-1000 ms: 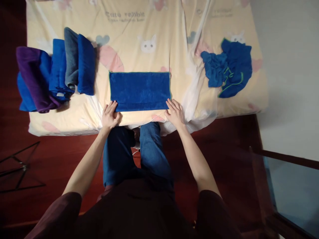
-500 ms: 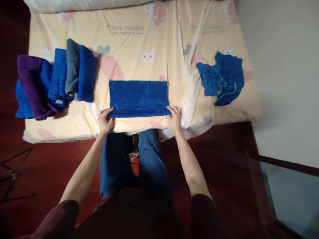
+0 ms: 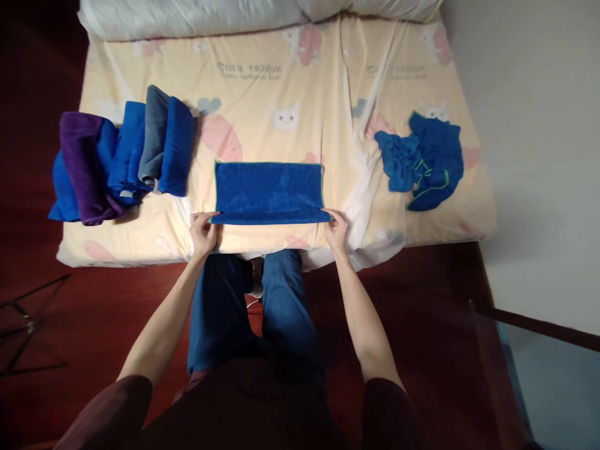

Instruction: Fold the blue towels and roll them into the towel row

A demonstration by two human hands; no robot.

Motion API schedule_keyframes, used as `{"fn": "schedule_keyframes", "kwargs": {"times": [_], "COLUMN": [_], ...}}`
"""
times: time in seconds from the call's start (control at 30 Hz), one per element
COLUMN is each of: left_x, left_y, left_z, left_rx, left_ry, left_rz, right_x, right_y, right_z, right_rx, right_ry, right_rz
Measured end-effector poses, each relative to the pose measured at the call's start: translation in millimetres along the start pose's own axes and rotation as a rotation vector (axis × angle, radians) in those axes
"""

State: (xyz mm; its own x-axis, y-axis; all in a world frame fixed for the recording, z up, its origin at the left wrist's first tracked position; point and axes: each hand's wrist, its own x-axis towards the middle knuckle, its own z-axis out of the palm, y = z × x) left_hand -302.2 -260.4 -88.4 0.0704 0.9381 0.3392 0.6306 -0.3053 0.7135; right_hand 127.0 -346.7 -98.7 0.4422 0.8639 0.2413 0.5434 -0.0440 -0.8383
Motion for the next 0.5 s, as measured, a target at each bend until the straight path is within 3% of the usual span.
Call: {"fn": "schedule_keyframes", "kwargs": {"times": [0.3,0.5], "left_x": [-2,-4], "left_y": [0,-1], "left_z": [5.3,9.4], "left_rx": [-0.007,-0.064], "left_ry": [0.116,0.155], "left_rz": [-0.189,-0.217], "right_x": [1,-1], "right_y": [14,8], "right_z": [10,13], "right_rx": [0.063,0.083], "right_ry": [0.148,0.195], "right_rz": [0.123,0.136]}}
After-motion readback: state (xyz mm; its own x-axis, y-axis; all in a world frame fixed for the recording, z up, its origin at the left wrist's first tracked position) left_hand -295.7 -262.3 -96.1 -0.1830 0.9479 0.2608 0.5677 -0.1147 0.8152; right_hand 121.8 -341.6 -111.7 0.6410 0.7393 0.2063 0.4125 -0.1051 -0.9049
